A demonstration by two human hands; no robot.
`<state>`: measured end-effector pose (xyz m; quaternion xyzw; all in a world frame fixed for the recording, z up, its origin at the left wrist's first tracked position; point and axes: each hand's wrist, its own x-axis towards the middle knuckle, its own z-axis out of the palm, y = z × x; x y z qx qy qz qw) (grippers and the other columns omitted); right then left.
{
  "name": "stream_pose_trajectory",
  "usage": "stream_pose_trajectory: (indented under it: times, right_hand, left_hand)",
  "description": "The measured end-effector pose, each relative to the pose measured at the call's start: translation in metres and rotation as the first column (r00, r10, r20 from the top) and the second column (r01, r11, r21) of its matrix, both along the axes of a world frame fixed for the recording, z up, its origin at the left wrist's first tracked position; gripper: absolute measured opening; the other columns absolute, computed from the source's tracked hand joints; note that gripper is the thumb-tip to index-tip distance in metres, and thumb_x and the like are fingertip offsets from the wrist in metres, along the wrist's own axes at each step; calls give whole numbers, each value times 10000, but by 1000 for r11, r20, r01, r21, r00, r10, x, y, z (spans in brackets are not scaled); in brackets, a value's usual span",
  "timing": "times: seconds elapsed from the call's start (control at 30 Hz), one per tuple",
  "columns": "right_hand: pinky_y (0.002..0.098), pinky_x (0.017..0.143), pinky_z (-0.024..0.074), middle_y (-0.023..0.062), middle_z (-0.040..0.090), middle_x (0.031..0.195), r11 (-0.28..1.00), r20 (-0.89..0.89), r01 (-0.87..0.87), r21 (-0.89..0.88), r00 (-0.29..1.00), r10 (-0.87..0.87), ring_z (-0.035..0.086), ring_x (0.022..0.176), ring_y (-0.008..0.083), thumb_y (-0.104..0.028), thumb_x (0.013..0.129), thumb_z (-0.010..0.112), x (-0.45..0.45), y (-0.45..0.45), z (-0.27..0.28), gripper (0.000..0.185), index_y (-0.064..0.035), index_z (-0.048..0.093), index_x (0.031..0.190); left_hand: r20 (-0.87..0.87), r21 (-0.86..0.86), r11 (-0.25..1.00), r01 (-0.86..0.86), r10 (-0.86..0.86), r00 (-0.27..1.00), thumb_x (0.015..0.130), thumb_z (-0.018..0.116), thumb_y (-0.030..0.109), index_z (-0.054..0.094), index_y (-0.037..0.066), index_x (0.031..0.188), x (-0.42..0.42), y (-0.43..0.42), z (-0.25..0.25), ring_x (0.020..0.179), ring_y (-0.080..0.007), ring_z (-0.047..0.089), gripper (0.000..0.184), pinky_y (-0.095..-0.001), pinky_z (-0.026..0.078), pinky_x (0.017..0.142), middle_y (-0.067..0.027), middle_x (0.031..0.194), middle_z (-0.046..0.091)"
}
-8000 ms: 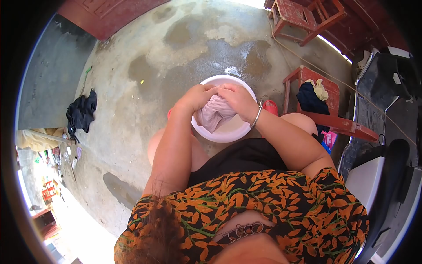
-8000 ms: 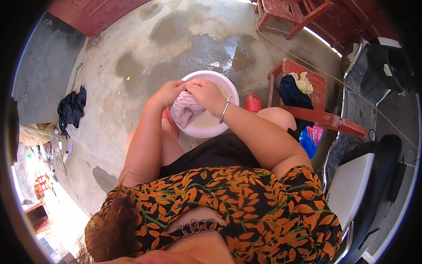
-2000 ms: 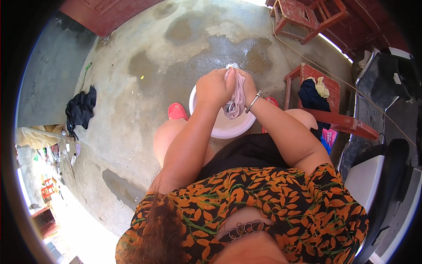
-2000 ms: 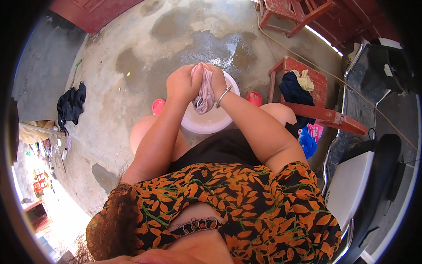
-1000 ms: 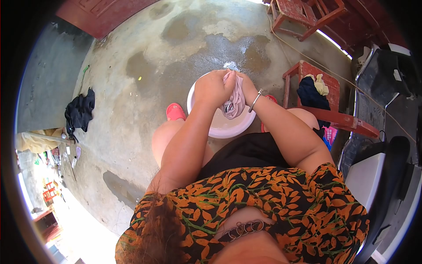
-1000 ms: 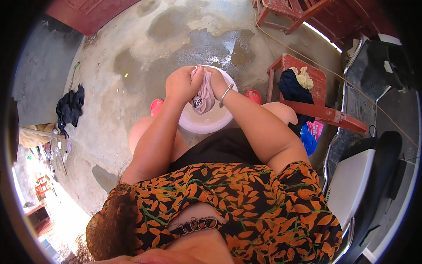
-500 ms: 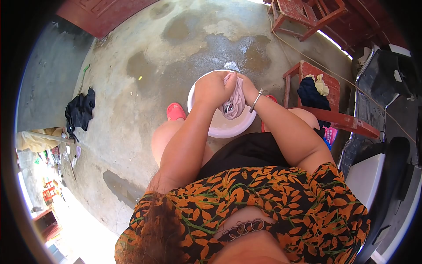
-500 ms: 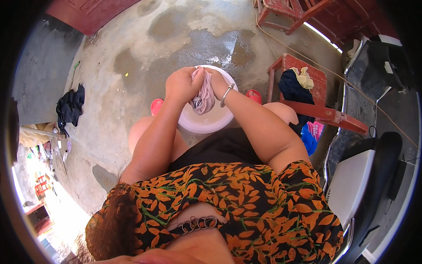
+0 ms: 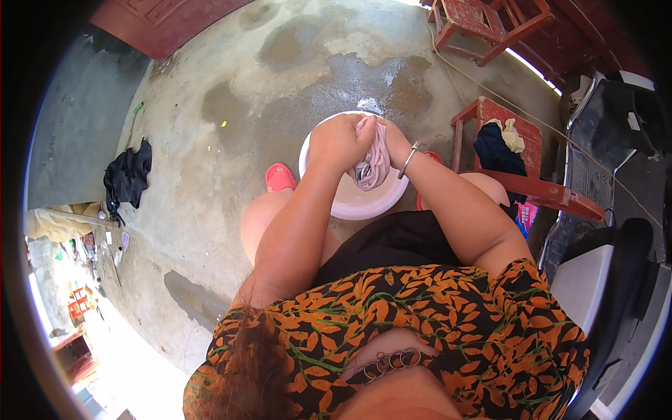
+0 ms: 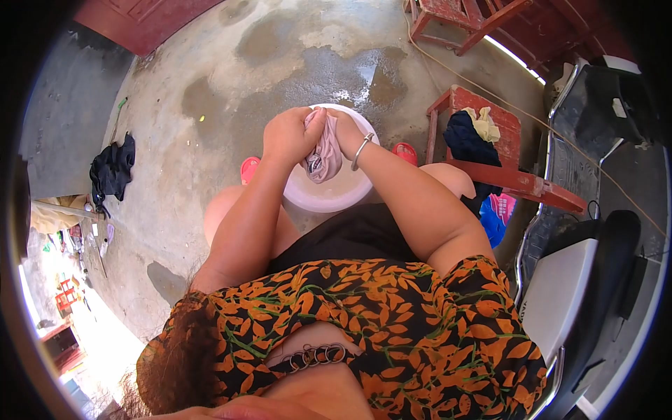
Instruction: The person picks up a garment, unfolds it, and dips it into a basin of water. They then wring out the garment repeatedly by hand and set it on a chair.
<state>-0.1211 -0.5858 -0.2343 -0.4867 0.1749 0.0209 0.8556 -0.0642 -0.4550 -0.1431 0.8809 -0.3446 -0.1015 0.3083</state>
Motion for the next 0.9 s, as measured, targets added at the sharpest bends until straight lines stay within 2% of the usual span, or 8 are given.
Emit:
stream_pose_trajectory:
  times: [0.43,0.63,0.9]
  right_hand:
    - [311,809,515,82,628,1020,999,12,1,36,1000,-1,624,899,167,-170,978,378,0,0,0,254,-35,578,1058]
    - [312,810,516,83,625,1029,1000,-8,7,-4,1000,-7,623,901,169,-175,984,372,0,1,1,260,-35,574,1068]
    - [317,815,514,96,626,1043,994,-43,23,102,999,-19,627,910,183,-197,993,351,0,2,3,293,-27,570,1086]
  left_hand:
    - [-12,37,999,8,-7,1000,867,485,451,685,87,801,1,0,0,760,-364,631,421,-442,485,671,-163,782,656]
    - [-20,29,1000,11,-11,1000,865,484,452,691,89,811,1,1,2,765,-366,631,422,-443,485,674,-165,785,657]
    - [-26,42,999,31,-30,999,867,481,451,693,85,818,3,2,0,765,-368,631,426,-446,485,678,-171,782,654]
